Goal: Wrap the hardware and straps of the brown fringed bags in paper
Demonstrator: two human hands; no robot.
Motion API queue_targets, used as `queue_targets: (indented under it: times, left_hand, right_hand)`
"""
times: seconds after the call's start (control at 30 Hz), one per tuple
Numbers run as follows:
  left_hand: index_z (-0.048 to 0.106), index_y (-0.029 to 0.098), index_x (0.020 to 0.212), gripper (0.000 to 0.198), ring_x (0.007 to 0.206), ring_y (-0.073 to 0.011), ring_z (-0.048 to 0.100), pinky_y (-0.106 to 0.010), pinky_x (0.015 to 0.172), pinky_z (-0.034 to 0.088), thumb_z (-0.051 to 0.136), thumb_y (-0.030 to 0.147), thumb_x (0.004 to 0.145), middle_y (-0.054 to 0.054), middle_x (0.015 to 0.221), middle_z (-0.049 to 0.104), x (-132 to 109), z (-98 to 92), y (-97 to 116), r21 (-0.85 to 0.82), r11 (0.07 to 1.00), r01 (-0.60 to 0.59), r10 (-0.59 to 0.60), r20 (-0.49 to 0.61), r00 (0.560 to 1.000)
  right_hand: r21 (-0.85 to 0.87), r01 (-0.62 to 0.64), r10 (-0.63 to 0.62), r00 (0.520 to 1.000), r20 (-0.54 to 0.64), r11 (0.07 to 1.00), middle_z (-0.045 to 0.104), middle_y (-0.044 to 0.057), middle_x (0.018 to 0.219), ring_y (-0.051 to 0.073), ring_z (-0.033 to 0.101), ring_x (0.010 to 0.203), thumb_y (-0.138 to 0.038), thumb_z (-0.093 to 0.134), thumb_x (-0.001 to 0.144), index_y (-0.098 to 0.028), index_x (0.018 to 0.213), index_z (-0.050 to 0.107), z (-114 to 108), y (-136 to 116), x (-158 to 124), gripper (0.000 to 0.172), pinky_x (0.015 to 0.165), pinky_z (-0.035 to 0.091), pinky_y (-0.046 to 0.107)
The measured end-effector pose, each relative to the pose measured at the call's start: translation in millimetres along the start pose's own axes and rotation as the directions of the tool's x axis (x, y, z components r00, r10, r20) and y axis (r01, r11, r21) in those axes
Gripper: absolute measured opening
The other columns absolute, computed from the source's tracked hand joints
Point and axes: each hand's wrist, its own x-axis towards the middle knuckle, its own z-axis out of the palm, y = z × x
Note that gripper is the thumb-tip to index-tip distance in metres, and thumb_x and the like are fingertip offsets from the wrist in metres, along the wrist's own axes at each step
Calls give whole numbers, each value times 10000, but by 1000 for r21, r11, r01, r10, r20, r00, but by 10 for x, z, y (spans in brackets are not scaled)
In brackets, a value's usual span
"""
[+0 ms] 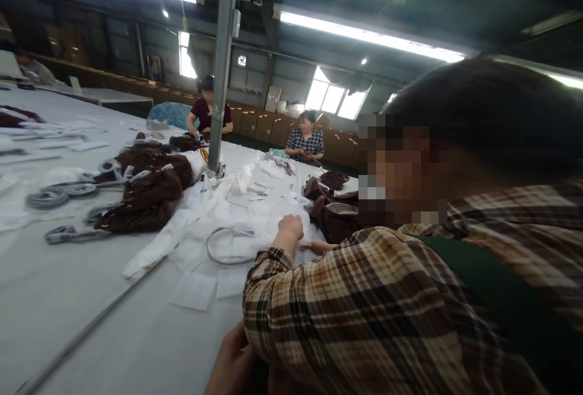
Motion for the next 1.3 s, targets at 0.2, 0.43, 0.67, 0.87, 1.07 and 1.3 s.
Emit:
queue_targets:
  times: [0.2, 0.43, 0.67, 0.87, 1.07, 1.3]
  left_hand:
    - [601, 159, 839, 380, 266, -49, 339, -175, 311, 256, 688, 501, 697, 28, 497, 589, 30, 30, 29, -192, 964, 184, -178, 46, 983]
    - [656, 188, 849, 164, 775, -210, 661, -264, 706, 493, 577, 329, 822, -58, 819, 715, -63, -30, 248, 387, 914, -121, 145, -35, 989]
    - [606, 181, 911, 172, 784, -200, 667, -262, 699, 509, 501, 305, 855, -67, 876, 712, -26, -33, 50, 316, 944, -93, 107, -26, 994]
    - [611, 179, 929, 169, 791, -194, 652, -263, 718, 506, 502, 282, 852, -74, 888, 706, -33, -26, 81, 292, 950, -111, 100, 52, 994]
    - [597, 151, 1057, 349, 471, -99, 535, -188, 429, 401, 569, 391, 806, -5, 715, 635, 0, -96, 38, 249, 967, 60, -82, 79, 994]
    - [580, 131, 1020, 412, 321, -48, 363, -165, 316, 250, 567, 478, 798, 32, 596, 596, 32, -174, -84, 211, 971, 116, -111, -33, 993]
  right_hand:
    - [-160, 186, -199, 978, -67, 969, 740, 83, 865, 245, 707, 798, -291, 450, 943, -241, 966, 692, -101, -238, 135, 248, 730, 576, 347]
    - [64, 10, -14, 998, 58, 998, 679, 37, 738, 158, 667, 690, -277, 420, 959, -207, 821, 611, -220, -542, 320, 246, 649, 544, 231]
    - [218, -311, 303, 950, 72, 925, 723, 61, 832, 181, 697, 722, -403, 533, 887, -173, 1014, 641, -61, -339, 166, 285, 643, 565, 220]
    - [84, -225, 220, 974, 56, 971, 755, 62, 841, 231, 717, 757, -408, 567, 870, -236, 928, 740, -104, -215, 194, 250, 670, 592, 282]
    - [37, -63, 61, 997, 46, 997, 750, 69, 869, 221, 711, 785, -326, 515, 909, -229, 942, 734, -168, -245, 278, 241, 730, 588, 314]
    - [185, -236, 212, 967, 140, 954, 727, 48, 801, 175, 691, 706, -298, 507, 913, -197, 872, 697, -167, -424, 363, 219, 641, 558, 245]
